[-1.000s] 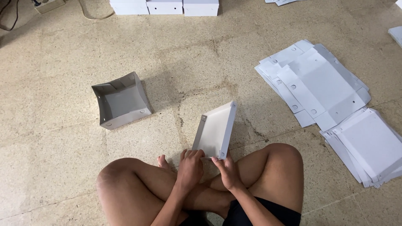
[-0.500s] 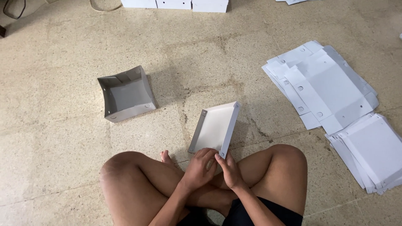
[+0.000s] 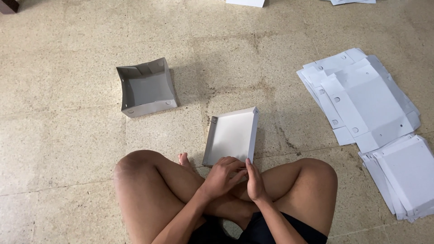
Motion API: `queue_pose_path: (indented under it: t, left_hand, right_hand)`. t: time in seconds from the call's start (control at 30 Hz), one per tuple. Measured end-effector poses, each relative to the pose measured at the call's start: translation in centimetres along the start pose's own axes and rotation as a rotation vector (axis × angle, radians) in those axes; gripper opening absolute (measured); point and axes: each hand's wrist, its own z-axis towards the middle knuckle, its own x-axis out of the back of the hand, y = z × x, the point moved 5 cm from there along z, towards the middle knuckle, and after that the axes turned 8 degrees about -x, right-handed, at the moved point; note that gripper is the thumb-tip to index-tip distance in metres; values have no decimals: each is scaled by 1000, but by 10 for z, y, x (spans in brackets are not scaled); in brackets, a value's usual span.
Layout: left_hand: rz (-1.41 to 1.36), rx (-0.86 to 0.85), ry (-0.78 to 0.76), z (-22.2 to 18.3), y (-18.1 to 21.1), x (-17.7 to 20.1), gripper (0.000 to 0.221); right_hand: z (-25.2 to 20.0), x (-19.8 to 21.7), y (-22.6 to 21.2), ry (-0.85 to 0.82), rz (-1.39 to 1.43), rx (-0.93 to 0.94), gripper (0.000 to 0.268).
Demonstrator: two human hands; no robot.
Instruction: Assembling a cardboard box from a flat sheet by folding and tucking flaps.
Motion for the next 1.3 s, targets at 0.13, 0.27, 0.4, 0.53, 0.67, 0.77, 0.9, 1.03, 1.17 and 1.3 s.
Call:
queue_pose_path:
  t: [0.13, 0.27, 0.4, 0.53, 0.67, 0.77, 0.9, 1.03, 1.17, 1.3]
  left_hand:
    - [-62, 62, 43, -2, -5, -3, 13]
    - [-99, 65, 65, -1, -7, -4, 13]
    - [-160, 107, 103, -3, -6, -1, 12]
    - [-211, 140, 108, -2, -7, 0, 11]
    - [-272, 233, 124, -8, -24, -9, 13]
    - [-259, 182, 171, -13, -30, -13, 13]
    - [-240, 202, 170, -22, -32, -21, 21]
    - [-253, 198, 157, -14, -36, -18, 28]
    - [-256, 198, 131, -16, -44, -24, 29]
    - [-256, 187, 115, -15, -43, -24, 30]
  right_hand:
    - [-1, -4, -8, -27, 42, 56, 64]
    - [0, -3, -7, -32, 21, 64, 65]
    - [2, 0, 0, -11, 50, 28, 60]
    - [2, 4, 7, -15, 64, 115, 51]
    - [-29, -28, -61, 66, -3, 11, 51]
    - [-23, -22, -39, 92, -12, 76, 49]
    - [-28, -22, -40, 115, 2, 177, 44]
    - [-21, -23, -53, 89, 58, 207, 43]
    - [-12, -12, -38, 88, 80, 177, 37]
    - [2, 2, -13, 97, 135, 172, 32]
